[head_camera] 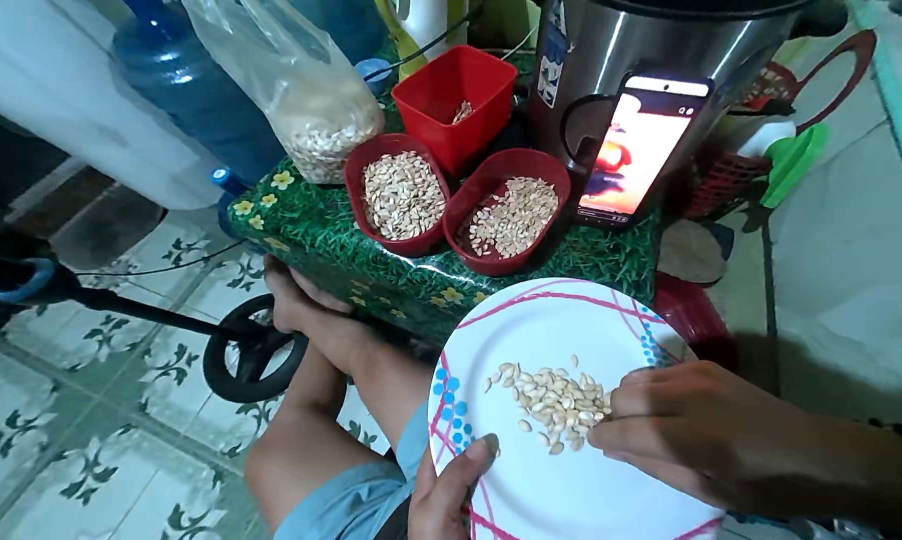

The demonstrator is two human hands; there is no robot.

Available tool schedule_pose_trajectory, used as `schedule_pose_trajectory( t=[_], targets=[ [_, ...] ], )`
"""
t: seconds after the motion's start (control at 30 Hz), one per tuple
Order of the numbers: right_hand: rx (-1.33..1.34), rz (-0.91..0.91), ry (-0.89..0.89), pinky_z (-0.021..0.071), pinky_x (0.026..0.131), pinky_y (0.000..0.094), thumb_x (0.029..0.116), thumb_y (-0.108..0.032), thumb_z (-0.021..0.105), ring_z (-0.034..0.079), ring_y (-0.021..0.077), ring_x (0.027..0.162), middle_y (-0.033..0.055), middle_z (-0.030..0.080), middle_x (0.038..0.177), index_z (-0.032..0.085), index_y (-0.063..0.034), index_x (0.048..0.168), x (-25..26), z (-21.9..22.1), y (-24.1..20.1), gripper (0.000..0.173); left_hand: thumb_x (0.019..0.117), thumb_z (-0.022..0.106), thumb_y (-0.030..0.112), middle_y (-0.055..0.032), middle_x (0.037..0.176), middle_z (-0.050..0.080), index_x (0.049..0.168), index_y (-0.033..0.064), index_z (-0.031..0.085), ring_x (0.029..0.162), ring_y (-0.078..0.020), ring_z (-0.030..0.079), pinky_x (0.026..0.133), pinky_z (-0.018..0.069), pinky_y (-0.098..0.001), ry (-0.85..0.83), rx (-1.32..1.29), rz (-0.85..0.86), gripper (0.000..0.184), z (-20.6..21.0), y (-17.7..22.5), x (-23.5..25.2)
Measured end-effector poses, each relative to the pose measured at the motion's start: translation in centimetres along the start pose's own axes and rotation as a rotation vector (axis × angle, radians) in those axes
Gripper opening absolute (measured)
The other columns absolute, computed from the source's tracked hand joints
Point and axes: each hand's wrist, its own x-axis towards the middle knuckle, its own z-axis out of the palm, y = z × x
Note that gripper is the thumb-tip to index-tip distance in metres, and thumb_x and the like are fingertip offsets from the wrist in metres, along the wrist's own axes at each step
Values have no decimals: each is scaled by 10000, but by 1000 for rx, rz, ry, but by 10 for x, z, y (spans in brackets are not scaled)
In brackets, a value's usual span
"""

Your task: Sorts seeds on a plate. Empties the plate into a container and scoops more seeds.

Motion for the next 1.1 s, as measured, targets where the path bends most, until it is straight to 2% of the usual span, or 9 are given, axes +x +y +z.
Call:
schedule_pose_trajectory(
  t=[0.47, 0.6, 1.1],
  targets=[
    [31, 13, 1, 487, 575, 280, 1024, -175, 535, 603, 149, 679, 30, 617, 752, 723, -119, 990, -1, 2, 3, 199, 969, 444, 16, -41, 921, 769, 1186, 64, 545, 817, -119, 755, 753, 640, -313, -14, -41, 19, 245, -5, -1, -3],
    [19, 28, -4, 476, 565, 289, 1030, -189, 523, 593, 152, 670, 29, 607, 749, 722, -123, 1007, -1, 2, 2, 211, 968, 445, 20, -20, 912, 768, 1193, 70, 534, 811, -107, 753, 752, 638, -299, -16, -11, 26, 247, -5, 0, -3],
    [24, 39, -21, 453, 548, 278, 1036, -207, 499, 575, 132, 652, 10, 595, 731, 725, -135, 1011, 0, 3, 3, 238, 959, 447, 16, -21, 920, 770, 1193, 68, 537, 821, -108, 754, 759, 638, -300, -17, -11, 53, 256, -6, 4, -6]
  ],
)
